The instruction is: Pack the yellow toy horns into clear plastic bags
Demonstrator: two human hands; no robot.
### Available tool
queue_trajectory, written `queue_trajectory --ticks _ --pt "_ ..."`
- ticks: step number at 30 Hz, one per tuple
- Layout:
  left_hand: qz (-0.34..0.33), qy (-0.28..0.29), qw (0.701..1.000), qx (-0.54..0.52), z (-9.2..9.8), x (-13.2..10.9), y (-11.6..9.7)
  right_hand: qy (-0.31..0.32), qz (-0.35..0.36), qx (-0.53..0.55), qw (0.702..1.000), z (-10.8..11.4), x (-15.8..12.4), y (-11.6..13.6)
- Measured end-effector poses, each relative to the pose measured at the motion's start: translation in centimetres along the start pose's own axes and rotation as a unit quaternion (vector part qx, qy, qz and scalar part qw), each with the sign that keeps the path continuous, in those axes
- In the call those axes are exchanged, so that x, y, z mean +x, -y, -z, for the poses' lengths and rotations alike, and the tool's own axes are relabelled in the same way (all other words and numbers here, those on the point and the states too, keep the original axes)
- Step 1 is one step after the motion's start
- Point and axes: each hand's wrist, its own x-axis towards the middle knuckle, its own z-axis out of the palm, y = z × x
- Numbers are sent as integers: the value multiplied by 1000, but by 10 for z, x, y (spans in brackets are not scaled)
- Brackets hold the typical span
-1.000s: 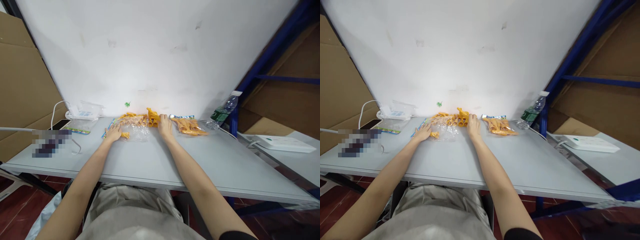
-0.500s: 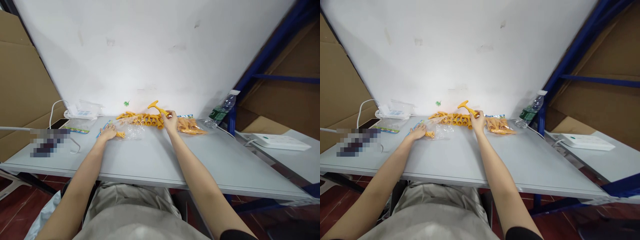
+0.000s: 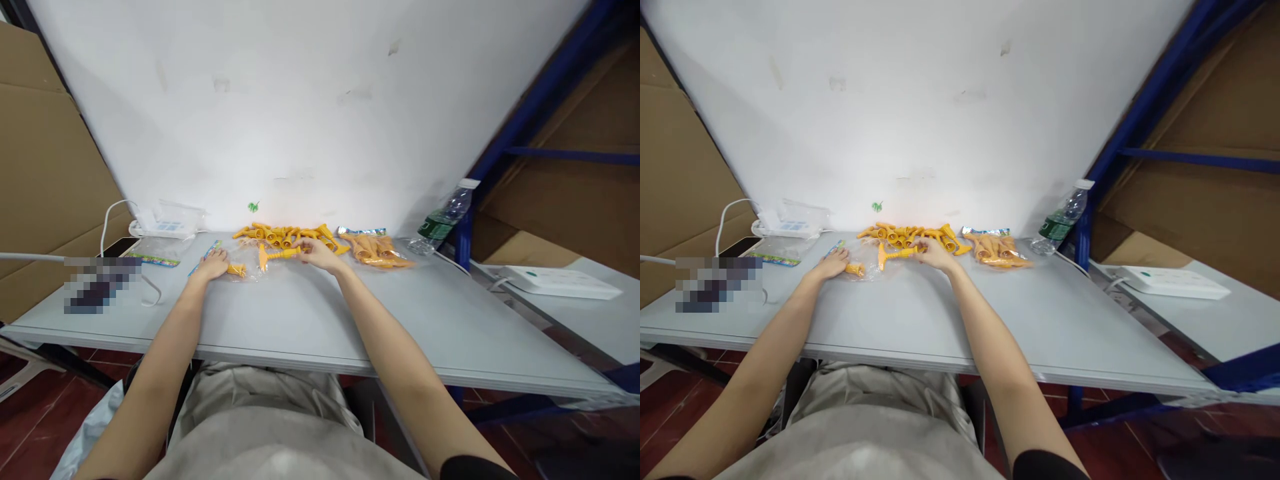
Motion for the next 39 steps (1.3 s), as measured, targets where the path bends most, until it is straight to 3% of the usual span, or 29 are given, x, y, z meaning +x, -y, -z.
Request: queue_trajectory --ticks 10,19,21,25,28,32,39 --pt "-5 1 1000 -8 -2 2 3 -23 -20 -28 999 -2 1 0" --pt "-32 1 999 -10 -10 5 -2 -15 -68 16 997 -40 4 4" --pt "-39 -2 999 -13 -12 5 -4 15 -61 8 998 -41 4 4" --pt "-47 -3 999 -20 -12 3 -6 103 -41 4 994 -33 2 8" --pt "-54 7 998 -31 -9 -1 -7 79 -40 -102 991 -23 -1 14" --pt "-58 17 997 -40 -8 -4 -10 34 -42 -277 959 -12 -5 26" --pt "-42 18 998 -32 -5 -4 -7 113 -123 -340 926 16 -14 33"
